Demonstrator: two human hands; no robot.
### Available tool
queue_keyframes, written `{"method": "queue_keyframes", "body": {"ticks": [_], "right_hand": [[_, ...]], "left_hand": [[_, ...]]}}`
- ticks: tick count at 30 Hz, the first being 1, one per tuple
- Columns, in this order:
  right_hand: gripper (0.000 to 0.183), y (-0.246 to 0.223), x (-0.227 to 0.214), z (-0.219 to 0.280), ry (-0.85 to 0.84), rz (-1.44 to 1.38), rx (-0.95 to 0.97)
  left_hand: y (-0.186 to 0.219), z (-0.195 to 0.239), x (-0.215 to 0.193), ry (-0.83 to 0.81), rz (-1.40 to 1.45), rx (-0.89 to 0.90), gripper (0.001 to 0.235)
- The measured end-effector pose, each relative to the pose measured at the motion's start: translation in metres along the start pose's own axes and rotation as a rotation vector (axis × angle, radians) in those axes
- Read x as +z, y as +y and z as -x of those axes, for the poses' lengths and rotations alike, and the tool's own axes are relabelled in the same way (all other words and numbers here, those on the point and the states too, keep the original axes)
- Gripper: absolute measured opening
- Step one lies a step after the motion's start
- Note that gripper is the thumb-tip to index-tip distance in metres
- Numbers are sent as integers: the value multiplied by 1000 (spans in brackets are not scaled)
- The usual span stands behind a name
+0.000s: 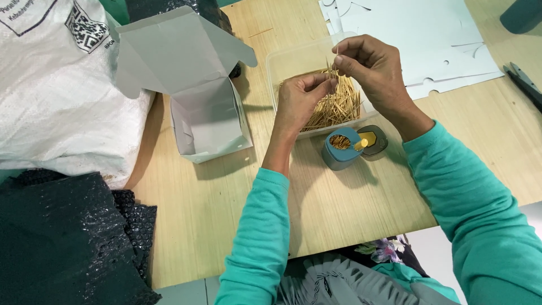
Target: The person repeatedly picks up toothpicks from a clear plastic container, breaks them in half, and places the pieces into a small blue container. The process is continuous and repetitive throughout the clip.
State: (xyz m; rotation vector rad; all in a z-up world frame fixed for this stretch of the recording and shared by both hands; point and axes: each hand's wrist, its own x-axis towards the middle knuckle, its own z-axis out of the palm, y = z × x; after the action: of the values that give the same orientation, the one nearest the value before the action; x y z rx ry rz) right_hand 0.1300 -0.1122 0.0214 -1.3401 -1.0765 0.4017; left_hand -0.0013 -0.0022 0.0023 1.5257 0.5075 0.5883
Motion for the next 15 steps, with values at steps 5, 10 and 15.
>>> {"method": "queue_keyframes", "body": {"ticks": [5,10,15], "right_hand": [[23,-12,3,0,-46,-17,-2],[32,1,-1,-2,-103,72,-43],[18,9,-1,-3,-76,-13,18]], "left_hand": [[-4,-4,-1,8,29,26,28],[-1,-2,-2,1,22,41,20],[1,-3,-3,38,5,-4,22]]}}
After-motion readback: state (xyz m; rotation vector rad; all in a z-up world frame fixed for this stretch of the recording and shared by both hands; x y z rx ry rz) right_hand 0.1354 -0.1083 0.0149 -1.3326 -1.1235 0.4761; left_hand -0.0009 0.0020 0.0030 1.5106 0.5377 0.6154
